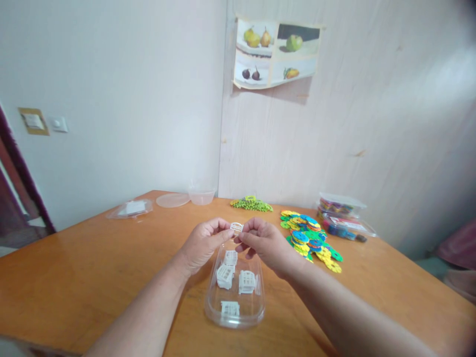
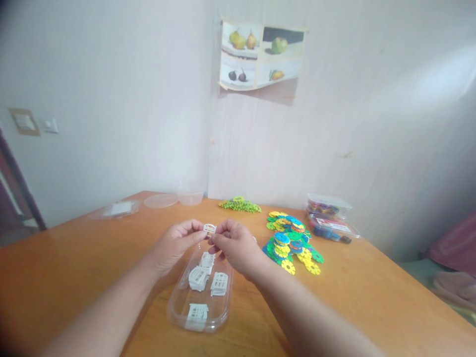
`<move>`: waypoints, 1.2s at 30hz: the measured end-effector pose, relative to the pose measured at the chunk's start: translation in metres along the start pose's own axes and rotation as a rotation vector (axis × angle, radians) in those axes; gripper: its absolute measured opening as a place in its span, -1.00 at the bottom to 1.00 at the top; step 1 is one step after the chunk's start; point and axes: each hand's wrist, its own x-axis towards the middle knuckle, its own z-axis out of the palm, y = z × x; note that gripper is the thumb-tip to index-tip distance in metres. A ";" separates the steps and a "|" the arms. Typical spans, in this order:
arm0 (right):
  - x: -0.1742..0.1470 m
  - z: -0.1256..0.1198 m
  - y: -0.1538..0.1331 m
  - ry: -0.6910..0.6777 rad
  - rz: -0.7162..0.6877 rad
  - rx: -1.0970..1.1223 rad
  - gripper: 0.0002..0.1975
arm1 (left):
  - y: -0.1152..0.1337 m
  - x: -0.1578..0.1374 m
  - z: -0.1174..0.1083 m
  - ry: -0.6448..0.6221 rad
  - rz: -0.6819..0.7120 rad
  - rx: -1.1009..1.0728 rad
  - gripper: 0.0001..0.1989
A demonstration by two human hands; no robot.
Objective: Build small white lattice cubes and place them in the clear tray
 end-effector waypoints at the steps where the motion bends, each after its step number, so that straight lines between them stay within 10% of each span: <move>1: 0.002 0.000 0.000 0.027 -0.005 -0.044 -0.82 | -0.001 0.001 -0.001 0.032 0.011 0.026 -0.77; 10: 0.018 -0.001 -0.006 0.058 0.060 0.033 -0.85 | -0.011 0.004 0.002 0.116 0.119 0.369 -0.82; 20: 0.020 -0.004 0.006 -0.013 0.038 0.022 -0.82 | -0.009 0.002 0.003 0.084 -0.063 0.002 -0.75; 27: 0.019 -0.010 0.006 -0.024 -0.084 -0.410 -0.91 | -0.008 0.000 0.004 0.020 -0.114 0.003 -0.74; 36: -0.010 -0.010 -0.020 -0.462 -0.006 -0.632 -0.82 | -0.015 0.008 -0.003 0.218 -0.049 0.210 -0.76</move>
